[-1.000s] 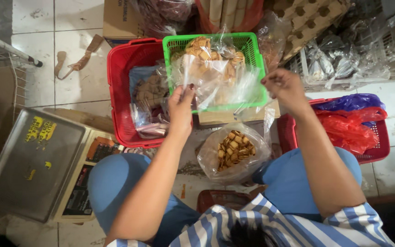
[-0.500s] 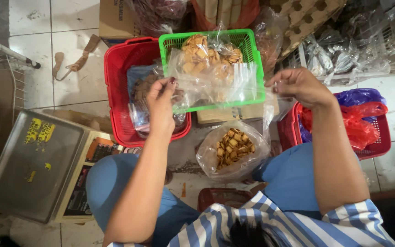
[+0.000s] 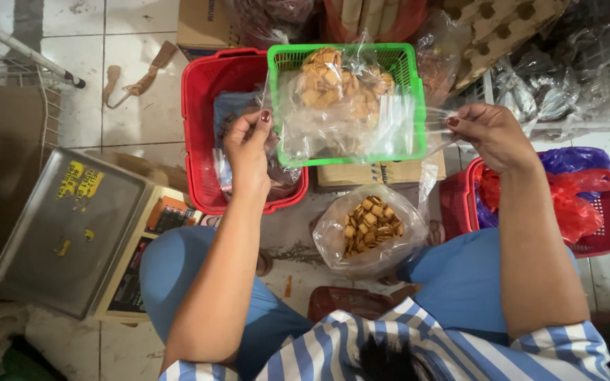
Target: The person sorts small, square-shaped snack pieces from a large plastic bag into smaller plastic bags by hand.
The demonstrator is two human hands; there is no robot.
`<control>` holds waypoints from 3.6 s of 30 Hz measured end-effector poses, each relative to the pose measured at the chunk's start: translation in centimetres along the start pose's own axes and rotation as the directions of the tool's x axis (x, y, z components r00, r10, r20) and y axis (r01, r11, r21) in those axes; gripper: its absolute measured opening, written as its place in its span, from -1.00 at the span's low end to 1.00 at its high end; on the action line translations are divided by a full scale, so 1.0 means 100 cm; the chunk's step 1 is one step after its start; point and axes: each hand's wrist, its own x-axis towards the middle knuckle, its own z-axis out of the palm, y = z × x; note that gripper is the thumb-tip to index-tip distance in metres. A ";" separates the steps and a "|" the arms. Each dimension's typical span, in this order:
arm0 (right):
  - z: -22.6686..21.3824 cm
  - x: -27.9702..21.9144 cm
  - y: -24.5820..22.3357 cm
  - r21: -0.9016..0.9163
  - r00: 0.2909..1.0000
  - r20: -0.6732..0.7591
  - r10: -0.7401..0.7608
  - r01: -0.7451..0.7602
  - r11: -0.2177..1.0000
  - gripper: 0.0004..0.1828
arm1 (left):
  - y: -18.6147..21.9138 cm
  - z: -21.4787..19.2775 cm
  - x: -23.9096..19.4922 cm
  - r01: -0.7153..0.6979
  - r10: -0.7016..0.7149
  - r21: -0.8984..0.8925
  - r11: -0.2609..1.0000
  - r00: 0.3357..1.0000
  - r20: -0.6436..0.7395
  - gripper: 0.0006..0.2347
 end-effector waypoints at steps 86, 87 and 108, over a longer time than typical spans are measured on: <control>0.131 0.006 0.089 0.505 0.933 0.295 0.209 -0.337 0.794 -0.79 | -0.083 0.041 -0.074 -0.170 -0.101 0.630 0.758 0.923 0.371 -0.77; 0.131 0.005 0.091 0.480 0.939 0.297 0.175 -0.305 0.822 -0.79 | -0.085 0.038 -0.073 -0.152 -0.111 0.657 0.738 0.934 0.339 -0.83; 0.152 -0.010 0.075 -0.632 0.977 0.078 -0.198 0.202 0.748 -0.77 | -0.076 0.032 -0.062 0.560 -0.453 -0.131 0.818 0.767 0.453 -0.87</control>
